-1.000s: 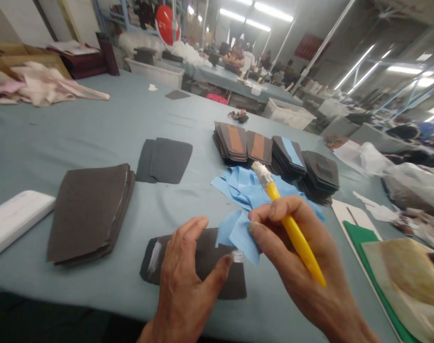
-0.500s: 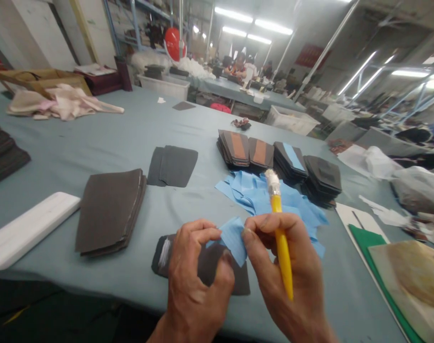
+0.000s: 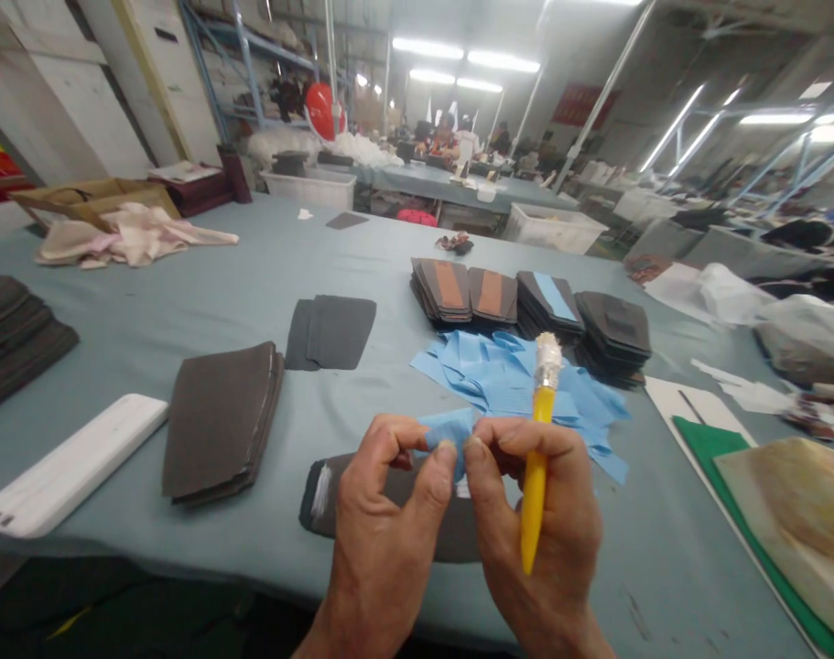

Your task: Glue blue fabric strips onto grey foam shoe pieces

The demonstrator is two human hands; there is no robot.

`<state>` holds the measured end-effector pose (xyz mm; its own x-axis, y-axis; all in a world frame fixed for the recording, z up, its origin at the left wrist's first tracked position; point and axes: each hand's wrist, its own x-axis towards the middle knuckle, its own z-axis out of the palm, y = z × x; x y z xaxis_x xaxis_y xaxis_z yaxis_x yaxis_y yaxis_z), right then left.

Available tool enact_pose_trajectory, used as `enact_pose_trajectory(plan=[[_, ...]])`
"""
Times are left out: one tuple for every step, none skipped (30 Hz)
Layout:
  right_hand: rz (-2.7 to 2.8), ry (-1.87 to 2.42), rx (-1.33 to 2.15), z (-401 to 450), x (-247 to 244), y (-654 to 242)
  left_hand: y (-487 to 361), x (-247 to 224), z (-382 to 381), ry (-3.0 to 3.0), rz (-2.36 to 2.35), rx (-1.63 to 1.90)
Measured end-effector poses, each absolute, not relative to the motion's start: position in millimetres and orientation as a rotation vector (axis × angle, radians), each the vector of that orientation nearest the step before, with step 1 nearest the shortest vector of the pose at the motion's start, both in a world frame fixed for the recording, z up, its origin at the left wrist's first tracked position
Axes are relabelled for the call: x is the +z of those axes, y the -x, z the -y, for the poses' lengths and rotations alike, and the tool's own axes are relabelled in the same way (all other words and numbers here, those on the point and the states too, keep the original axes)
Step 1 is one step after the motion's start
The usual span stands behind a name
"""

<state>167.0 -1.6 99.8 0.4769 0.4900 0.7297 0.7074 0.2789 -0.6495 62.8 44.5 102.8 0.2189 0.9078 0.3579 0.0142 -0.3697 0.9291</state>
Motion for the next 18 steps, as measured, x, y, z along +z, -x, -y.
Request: enact_pose_trajectory(plan=[[1.152, 1.368, -0.195, 3, 100, -168, -61, 106, -47, -1.656, -0.883, 1.297], [1.139, 1.371, -0.194, 4, 99, -170, -59, 110, -49, -1.695, -0.870, 1.294], [1.122, 1.379, -0.199, 6, 99, -172, -56, 114, -52, -1.719, -0.855, 1.264], [1.102, 1.388, -0.204, 8, 98, -175, -53, 117, -55, -1.724, -0.838, 1.206], [1.088, 1.394, -0.199, 10, 98, -178, -50, 121, -59, -1.707, -0.822, 1.128], [1.088, 1.398, -0.174, 12, 98, -181, -48, 123, -62, -1.668, -0.805, 1.049], [1.107, 1.398, -0.124, 13, 97, -184, -45, 126, -64, -1.617, -0.790, 0.982], [1.143, 1.393, -0.041, 14, 97, -187, -43, 127, -66, -1.568, -0.774, 0.937], [1.184, 1.381, 0.071, 14, 97, -189, -42, 128, -68, -1.529, -0.758, 0.918], [1.224, 1.364, 0.199, 13, 97, -190, -41, 129, -69, -1.504, -0.740, 0.911], [1.253, 1.347, 0.329, 11, 97, -191, -40, 129, -69, -1.487, -0.731, 0.906], [1.268, 1.333, 0.441, 10, 98, -191, -39, 128, -68, -1.475, -0.726, 0.894], [1.276, 1.323, 0.525, 7, 98, -191, -38, 128, -67, -1.462, -0.728, 0.885], [1.285, 1.319, 0.577, 5, 99, -191, -37, 126, -66, -1.448, -0.737, 0.877], [1.297, 1.321, 0.608, 3, 99, -190, -35, 125, -64, -1.436, -0.753, 0.873], [1.311, 1.321, 0.628, 2, 99, -189, -33, 123, -61, -1.429, -0.776, 0.871], [1.323, 1.321, 0.645, 0, 99, -188, -30, 121, -59, -1.432, -0.800, 0.874], [1.335, 1.325, 0.662, -1, 98, -187, -26, 118, -57, -1.442, -0.829, 0.881]])
